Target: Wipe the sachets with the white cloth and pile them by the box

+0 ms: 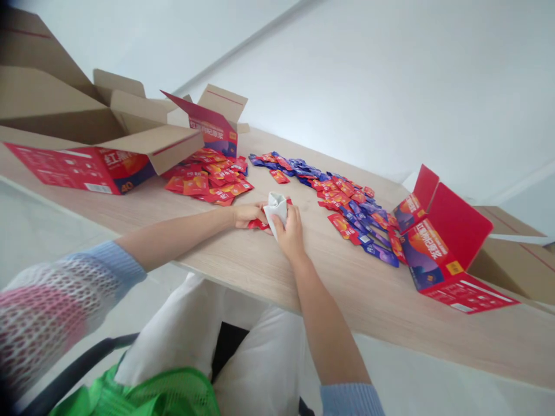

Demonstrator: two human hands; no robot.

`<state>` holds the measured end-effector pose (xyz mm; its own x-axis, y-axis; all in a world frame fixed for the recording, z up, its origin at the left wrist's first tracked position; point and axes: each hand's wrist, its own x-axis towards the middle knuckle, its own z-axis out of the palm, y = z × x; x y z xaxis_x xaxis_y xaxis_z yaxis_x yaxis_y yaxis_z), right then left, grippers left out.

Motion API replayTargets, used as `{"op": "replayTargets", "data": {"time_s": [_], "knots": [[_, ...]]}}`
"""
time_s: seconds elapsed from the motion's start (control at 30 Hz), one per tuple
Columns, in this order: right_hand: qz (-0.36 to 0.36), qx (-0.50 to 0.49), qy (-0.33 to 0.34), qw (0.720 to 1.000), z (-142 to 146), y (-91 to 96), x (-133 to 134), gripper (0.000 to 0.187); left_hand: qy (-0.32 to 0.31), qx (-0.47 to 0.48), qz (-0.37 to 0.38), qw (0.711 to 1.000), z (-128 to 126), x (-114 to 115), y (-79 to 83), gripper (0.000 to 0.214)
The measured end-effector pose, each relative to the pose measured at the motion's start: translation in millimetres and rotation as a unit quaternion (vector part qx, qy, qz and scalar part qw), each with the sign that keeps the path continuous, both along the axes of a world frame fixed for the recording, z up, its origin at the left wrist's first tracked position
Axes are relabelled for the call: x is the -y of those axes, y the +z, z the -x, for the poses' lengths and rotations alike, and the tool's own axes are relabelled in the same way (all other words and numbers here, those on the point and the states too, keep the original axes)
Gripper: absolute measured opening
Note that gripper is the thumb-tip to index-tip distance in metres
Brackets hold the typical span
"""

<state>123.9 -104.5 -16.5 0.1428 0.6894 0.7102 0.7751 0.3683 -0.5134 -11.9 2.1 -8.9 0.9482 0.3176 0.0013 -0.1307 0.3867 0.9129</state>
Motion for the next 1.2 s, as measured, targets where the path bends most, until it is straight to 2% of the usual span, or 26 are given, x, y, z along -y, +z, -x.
{"op": "replayTargets", "data": {"time_s": [0.1, 0.17, 0.27, 0.33, 0.43, 0.57, 0.63, 0.67, 0.77, 0.83, 0.9, 1.03, 1.1, 1.2], "knots": [[0.022, 0.067, -0.064, 0.995, -1.4, -1.9, -0.1, 0.025, -0.048, 0.009, 0.057, 0.997, 2.7, -5.9, -1.2, 0.036], [0.049, 0.097, -0.127, 0.986, -6.9, -1.4, -0.3, 0.024, -0.040, -0.020, 0.092, 0.995, 0.0, -9.3, -3.0, 0.027], [0.093, 0.115, -0.222, 0.964, -22.1, -0.6, -1.2, 0.025, 0.052, -0.116, 0.110, 0.986, -9.2, -10.4, -6.0, 0.026], [0.094, 0.099, -0.281, 0.950, -37.8, 0.2, -0.8, 0.028, 0.110, -0.154, 0.114, 0.975, -15.0, -8.9, -6.9, 0.029], [0.048, 0.044, -0.352, 0.934, -65.2, 3.9, 3.9, 0.034, 0.118, -0.146, 0.131, 0.973, -17.6, -6.2, -5.6, 0.035], [-0.051, -0.047, -0.383, 0.921, -83.4, 9.9, 9.3, 0.043, 0.062, -0.124, 0.137, 0.981, -13.4, -7.2, -2.1, 0.038], [-0.057, -0.064, -0.346, 0.934, -75.9, 7.2, 5.9, 0.048, 0.024, -0.110, 0.149, 0.982, -11.0, -10.2, -1.1, 0.040], [-0.037, -0.060, -0.306, 0.949, -68.4, 3.4, 2.6, 0.051, 0.002, -0.102, 0.157, 0.982, -9.9, -12.0, -0.8, 0.042], [0.080, 0.012, -0.135, 0.988, -41.1, -13.3, -8.1, 0.057, -0.044, -0.075, 0.175, 0.981, -7.4, -16.8, -1.0, 0.045], [0.139, 0.087, -0.052, 0.985, -28.2, -21.4, -11.5, 0.060, -0.041, -0.059, 0.184, 0.980, -6.7, -17.9, -1.3, 0.046], [0.164, 0.139, -0.004, 0.976, -23.8, -21.7, -9.7, 0.059, -0.020, -0.043, 0.190, 0.981, -6.9, -16.9, -1.2, 0.047], [0.185, 0.164, 0.104, 0.963, -24.9, -5.8, 2.4, 0.049, 0.009, -0.030, 0.191, 0.981, -7.8, -13.6, 1.1, 0.046], [0.187, 0.165, 0.140, 0.958, -21.9, 0.4, 6.2, 0.050, 0.011, -0.045, 0.186, 0.981, -7.8, -13.6, 2.2, 0.047], [0.182, 0.155, 0.153, 0.959, -14.9, 0.3, 3.9, 0.055, 0.008, -0.067, 0.184, 0.981, -8.0, -15.5, 1.6, 0.049]]}}
